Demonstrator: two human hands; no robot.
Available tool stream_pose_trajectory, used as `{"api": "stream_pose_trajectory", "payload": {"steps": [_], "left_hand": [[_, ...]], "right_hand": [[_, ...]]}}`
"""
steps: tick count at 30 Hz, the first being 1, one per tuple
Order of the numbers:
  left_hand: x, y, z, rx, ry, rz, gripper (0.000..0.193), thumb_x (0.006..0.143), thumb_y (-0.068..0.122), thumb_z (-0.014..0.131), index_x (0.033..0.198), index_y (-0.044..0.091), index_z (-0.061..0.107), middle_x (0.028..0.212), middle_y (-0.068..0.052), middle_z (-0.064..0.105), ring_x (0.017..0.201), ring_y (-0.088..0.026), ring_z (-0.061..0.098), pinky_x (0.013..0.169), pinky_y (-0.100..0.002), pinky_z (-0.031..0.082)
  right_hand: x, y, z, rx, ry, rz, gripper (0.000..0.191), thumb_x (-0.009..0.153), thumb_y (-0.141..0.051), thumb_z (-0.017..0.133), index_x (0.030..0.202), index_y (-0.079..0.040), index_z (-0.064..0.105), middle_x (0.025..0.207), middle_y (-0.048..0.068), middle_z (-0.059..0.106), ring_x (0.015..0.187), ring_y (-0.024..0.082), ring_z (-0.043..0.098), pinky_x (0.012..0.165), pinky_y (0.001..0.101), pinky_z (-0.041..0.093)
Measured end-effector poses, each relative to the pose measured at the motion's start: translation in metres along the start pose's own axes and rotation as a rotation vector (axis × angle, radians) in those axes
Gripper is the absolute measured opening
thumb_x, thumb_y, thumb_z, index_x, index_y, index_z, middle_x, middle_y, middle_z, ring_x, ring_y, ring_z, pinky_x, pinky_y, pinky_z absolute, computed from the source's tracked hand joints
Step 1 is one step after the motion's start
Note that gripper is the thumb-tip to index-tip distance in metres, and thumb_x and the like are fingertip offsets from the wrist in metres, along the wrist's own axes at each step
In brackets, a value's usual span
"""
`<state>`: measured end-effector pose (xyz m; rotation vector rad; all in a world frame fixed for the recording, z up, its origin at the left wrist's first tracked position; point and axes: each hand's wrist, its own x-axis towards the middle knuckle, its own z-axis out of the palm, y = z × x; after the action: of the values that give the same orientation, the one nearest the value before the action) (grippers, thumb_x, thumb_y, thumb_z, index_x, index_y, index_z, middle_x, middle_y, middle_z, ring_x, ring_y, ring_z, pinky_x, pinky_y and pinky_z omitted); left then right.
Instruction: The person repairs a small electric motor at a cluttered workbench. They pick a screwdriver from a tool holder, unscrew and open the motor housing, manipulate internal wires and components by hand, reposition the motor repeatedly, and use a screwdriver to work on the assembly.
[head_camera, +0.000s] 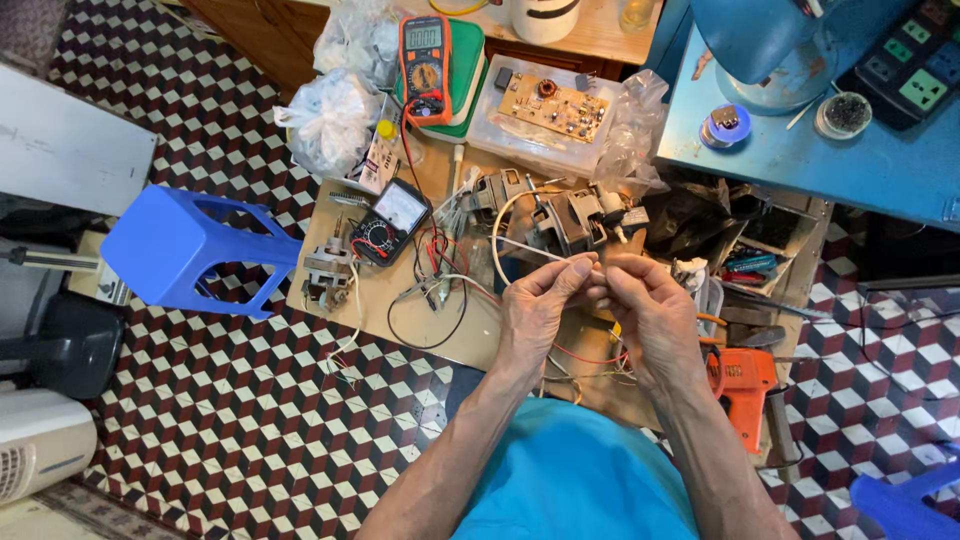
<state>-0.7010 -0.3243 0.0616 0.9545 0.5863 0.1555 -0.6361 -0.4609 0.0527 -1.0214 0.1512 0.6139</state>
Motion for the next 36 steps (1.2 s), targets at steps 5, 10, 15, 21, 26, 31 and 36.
{"api": "stream_pose_trajectory", "payload": {"steps": [5, 10, 15, 21, 26, 31, 36], "left_hand": [[0.03, -0.011, 0.004, -0.132, 0.032, -0.082, 0.037, 0.094, 0.025, 0.072, 0.123, 0.002, 0.072, 0.106, -0.009, 0.079, 0.091, -0.012, 0.074, 0.083, -0.026, 0.059], [0.049, -0.021, 0.003, -0.083, -0.002, -0.088, 0.041, 0.095, 0.024, 0.071, 0.13, 0.002, 0.068, 0.104, -0.01, 0.078, 0.087, -0.012, 0.073, 0.082, -0.026, 0.059], [0.07, -0.02, -0.005, -0.072, 0.049, 0.0, 0.046, 0.096, 0.022, 0.07, 0.136, 0.0, 0.064, 0.103, -0.01, 0.078, 0.085, -0.009, 0.073, 0.08, -0.024, 0.059], [0.077, -0.023, -0.007, -0.013, 0.029, 0.027, 0.051, 0.096, 0.022, 0.071, 0.141, -0.002, 0.061, 0.102, -0.012, 0.078, 0.081, -0.01, 0.073, 0.077, -0.024, 0.061], [0.076, -0.027, -0.002, -0.038, 0.043, -0.027, 0.051, 0.096, 0.022, 0.069, 0.142, -0.001, 0.059, 0.101, -0.012, 0.076, 0.082, -0.011, 0.073, 0.078, -0.025, 0.06], [0.076, -0.034, 0.001, -0.043, 0.068, -0.006, 0.049, 0.097, 0.02, 0.067, 0.141, -0.001, 0.059, 0.103, -0.014, 0.077, 0.085, -0.015, 0.074, 0.081, -0.028, 0.061], [0.077, -0.041, 0.001, -0.071, 0.075, 0.015, 0.047, 0.098, 0.02, 0.066, 0.14, -0.002, 0.06, 0.105, -0.015, 0.076, 0.088, -0.016, 0.075, 0.084, -0.03, 0.062]], "right_hand": [[0.004, -0.013, -0.034, -0.413, 0.037, -0.131, 0.023, 0.097, -0.006, 0.066, 0.119, 0.002, 0.067, 0.106, 0.01, 0.072, 0.093, 0.014, 0.071, 0.085, 0.0274, 0.057], [0.004, -0.016, -0.05, -0.544, 0.032, -0.212, 0.024, 0.096, -0.005, 0.067, 0.119, 0.0, 0.068, 0.102, 0.009, 0.073, 0.091, 0.012, 0.071, 0.083, 0.025, 0.057], [0.002, -0.02, -0.057, -0.614, 0.077, -0.083, 0.026, 0.094, -0.009, 0.069, 0.119, 0.0, 0.071, 0.098, 0.009, 0.074, 0.09, 0.013, 0.069, 0.082, 0.0279, 0.056], [0.021, -0.034, -0.053, -0.349, -0.104, 0.181, 0.041, 0.101, -0.025, 0.051, 0.124, 0.007, 0.063, 0.101, 0.015, 0.077, 0.1, 0.025, 0.071, 0.096, 0.042, 0.053], [0.039, -0.042, -0.058, -0.084, -0.146, 0.243, 0.054, 0.108, -0.036, 0.035, 0.132, 0.008, 0.055, 0.104, 0.023, 0.074, 0.109, 0.037, 0.07, 0.104, 0.0491, 0.05], [0.04, -0.037, -0.075, -0.03, -0.146, 0.242, 0.053, 0.11, -0.037, 0.034, 0.133, 0.006, 0.056, 0.107, 0.024, 0.073, 0.108, 0.037, 0.07, 0.101, 0.0475, 0.051], [0.036, -0.026, -0.092, -0.023, -0.111, 0.286, 0.052, 0.108, -0.038, 0.037, 0.127, 0.004, 0.058, 0.108, 0.024, 0.074, 0.104, 0.032, 0.071, 0.096, 0.0428, 0.053]]}}
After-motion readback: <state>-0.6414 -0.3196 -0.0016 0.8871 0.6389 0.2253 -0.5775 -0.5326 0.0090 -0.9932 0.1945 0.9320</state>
